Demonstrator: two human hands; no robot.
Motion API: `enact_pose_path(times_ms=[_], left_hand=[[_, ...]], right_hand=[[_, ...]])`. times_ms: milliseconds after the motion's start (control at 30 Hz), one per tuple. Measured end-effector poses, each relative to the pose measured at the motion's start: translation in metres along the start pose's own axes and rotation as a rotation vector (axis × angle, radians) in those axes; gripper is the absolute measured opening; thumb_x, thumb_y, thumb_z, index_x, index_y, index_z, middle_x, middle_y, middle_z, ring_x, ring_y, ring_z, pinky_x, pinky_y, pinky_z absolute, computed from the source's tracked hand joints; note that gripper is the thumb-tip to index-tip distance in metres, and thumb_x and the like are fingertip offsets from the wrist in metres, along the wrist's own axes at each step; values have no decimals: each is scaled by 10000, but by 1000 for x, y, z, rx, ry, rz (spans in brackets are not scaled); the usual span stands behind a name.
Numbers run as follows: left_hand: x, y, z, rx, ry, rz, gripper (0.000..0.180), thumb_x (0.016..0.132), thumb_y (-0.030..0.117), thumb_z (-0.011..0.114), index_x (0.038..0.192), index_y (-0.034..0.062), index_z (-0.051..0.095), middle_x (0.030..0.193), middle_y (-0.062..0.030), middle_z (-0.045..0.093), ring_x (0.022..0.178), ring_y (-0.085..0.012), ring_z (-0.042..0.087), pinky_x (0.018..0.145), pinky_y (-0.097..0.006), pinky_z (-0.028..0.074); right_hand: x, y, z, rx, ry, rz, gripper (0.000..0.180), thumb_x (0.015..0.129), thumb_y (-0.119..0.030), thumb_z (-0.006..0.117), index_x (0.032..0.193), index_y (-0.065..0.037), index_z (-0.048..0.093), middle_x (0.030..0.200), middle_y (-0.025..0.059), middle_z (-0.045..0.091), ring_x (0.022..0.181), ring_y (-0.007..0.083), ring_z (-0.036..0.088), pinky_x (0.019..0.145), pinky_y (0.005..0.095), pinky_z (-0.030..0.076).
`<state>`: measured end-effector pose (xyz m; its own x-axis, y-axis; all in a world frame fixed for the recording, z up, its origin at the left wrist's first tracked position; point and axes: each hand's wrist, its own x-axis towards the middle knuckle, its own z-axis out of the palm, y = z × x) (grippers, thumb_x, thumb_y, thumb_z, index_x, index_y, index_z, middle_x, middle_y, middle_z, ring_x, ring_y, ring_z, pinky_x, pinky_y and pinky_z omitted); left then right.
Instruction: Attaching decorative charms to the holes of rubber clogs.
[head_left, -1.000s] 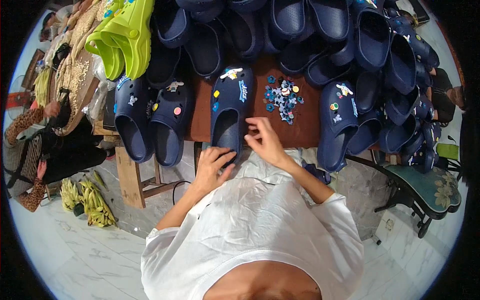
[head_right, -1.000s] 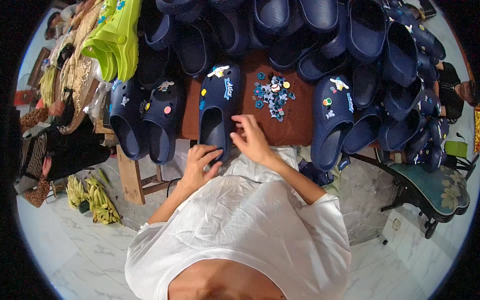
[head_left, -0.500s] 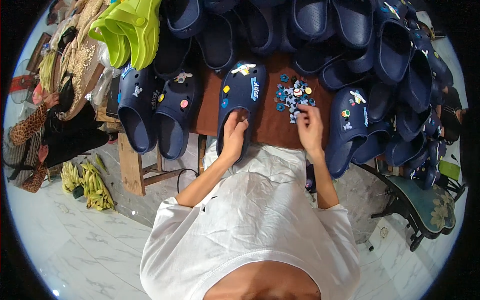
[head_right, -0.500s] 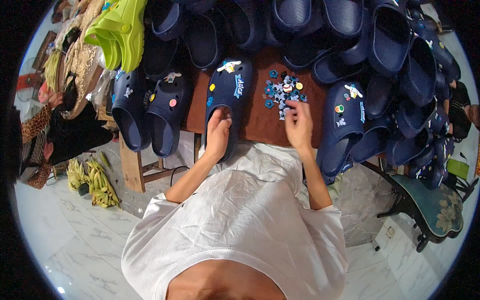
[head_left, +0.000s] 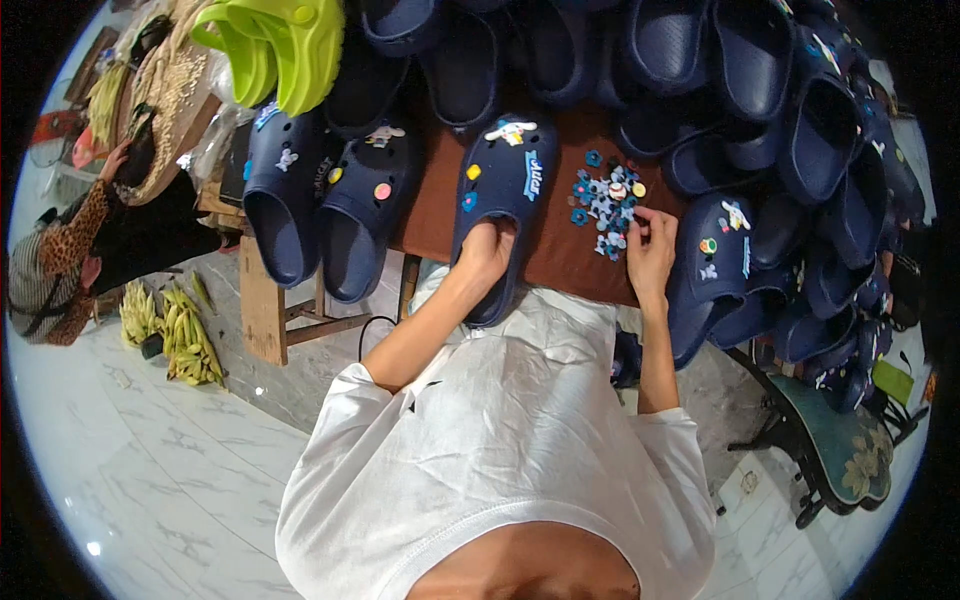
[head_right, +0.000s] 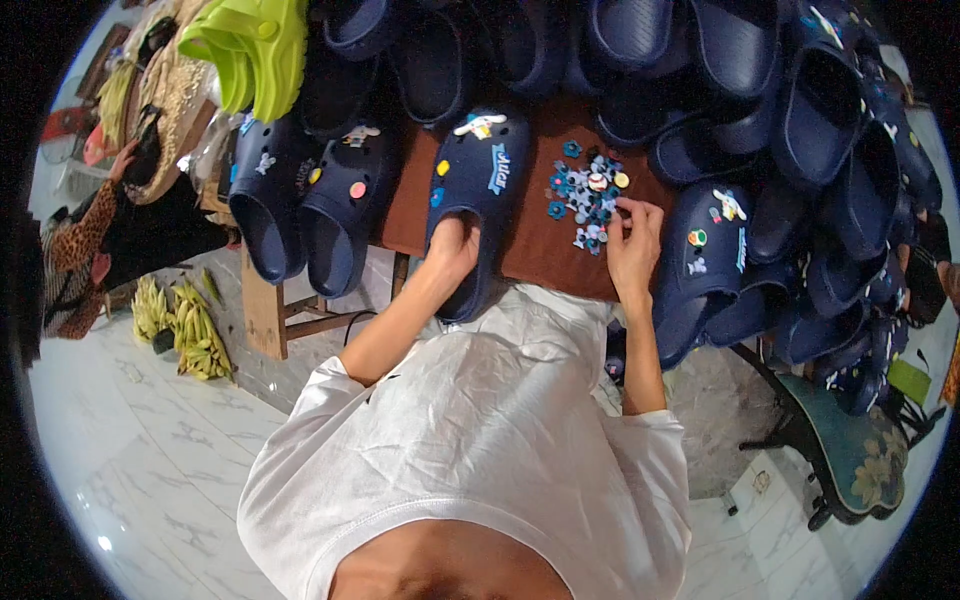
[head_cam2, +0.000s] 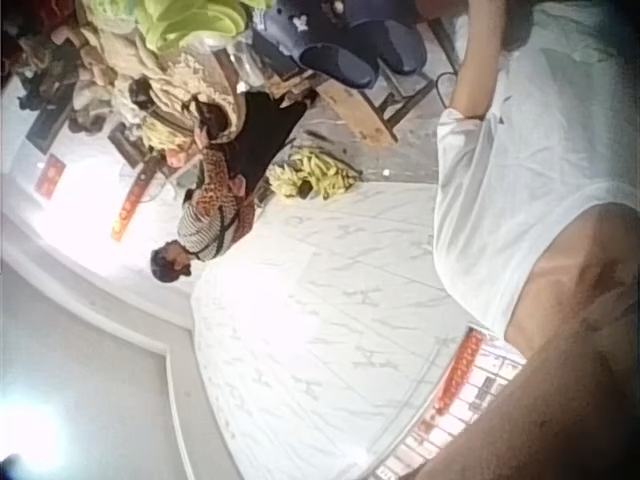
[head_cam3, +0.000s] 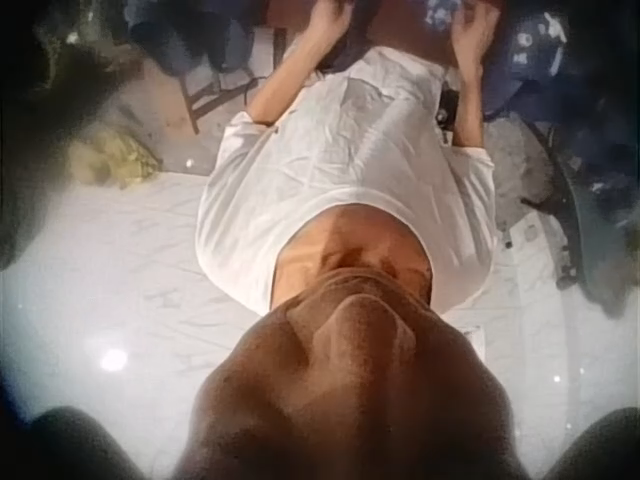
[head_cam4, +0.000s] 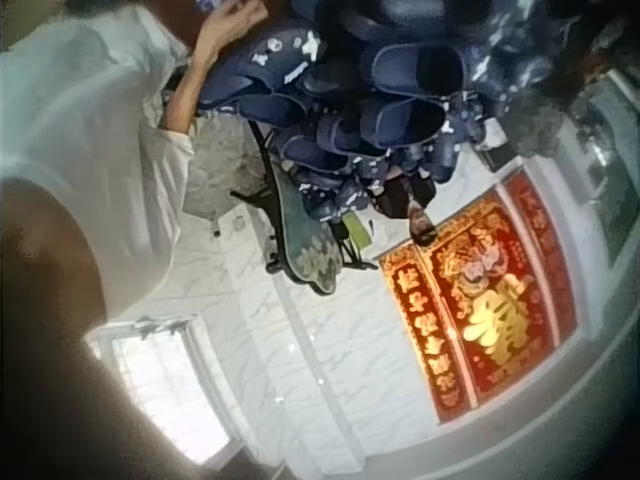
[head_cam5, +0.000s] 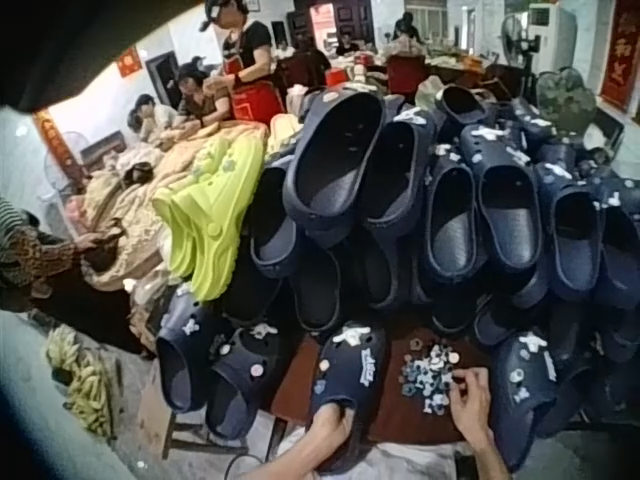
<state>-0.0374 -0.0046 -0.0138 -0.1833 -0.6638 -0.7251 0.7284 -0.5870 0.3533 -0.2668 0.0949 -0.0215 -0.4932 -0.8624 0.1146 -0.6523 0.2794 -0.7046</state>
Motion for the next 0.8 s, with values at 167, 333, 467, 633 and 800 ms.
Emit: enact_pose_path(times_ms=[167, 333, 467, 633, 800], left_hand=[[9, -6, 1, -27, 90, -56, 286, 1013, 64, 396, 1222, -39, 562, 1246, -131, 611, 1102, -227, 609, 980, -353, 516], [6, -17, 3, 22, 42, -109, 259, 996, 62, 435, 1192, -26, 580, 1207, -119, 627, 1076, -221, 617, 957, -335, 523], [-1, -18, 4, 53, 10, -123, 238, 983, 60, 466, 1168, -16, 594, 1176, -111, 640, 1054, -216, 623, 939, -321, 528], [-12, -6, -6, 81, -9, -89, 211, 967, 58, 504, 1138, -4, 612, 1138, -99, 656, 1028, -210, 631, 917, -302, 536], [-28, 11, -40, 181, -366, -121, 232, 900, 58, 559, 1123, -2, 573, 1116, -117, 623, 1044, -251, 584, 995, -352, 461]], right_hand=[[0, -7, 2, 73, 18, -32, 199, 858, -28, 652, 1054, -48, 629, 1074, 131, 526, 821, 238, 620, 707, 335, 526], [-1, -8, -5, 106, -19, 7, 185, 879, -15, 623, 1063, -31, 623, 1053, 119, 529, 811, 196, 614, 638, 287, 517], [-1, 1, -8, 126, 4, 69, 171, 892, -10, 604, 1061, -22, 624, 1014, 107, 544, 779, 171, 604, 619, 268, 500], [8, -15, -7, 51, -67, 14, 141, 890, -81, 645, 1025, -40, 641, 926, 90, 561, 731, 175, 601, 614, 301, 487], [9, -17, -6, 5, -64, -4, 141, 885, -129, 672, 985, -40, 631, 915, 96, 563, 732, 210, 610, 674, 344, 493]])
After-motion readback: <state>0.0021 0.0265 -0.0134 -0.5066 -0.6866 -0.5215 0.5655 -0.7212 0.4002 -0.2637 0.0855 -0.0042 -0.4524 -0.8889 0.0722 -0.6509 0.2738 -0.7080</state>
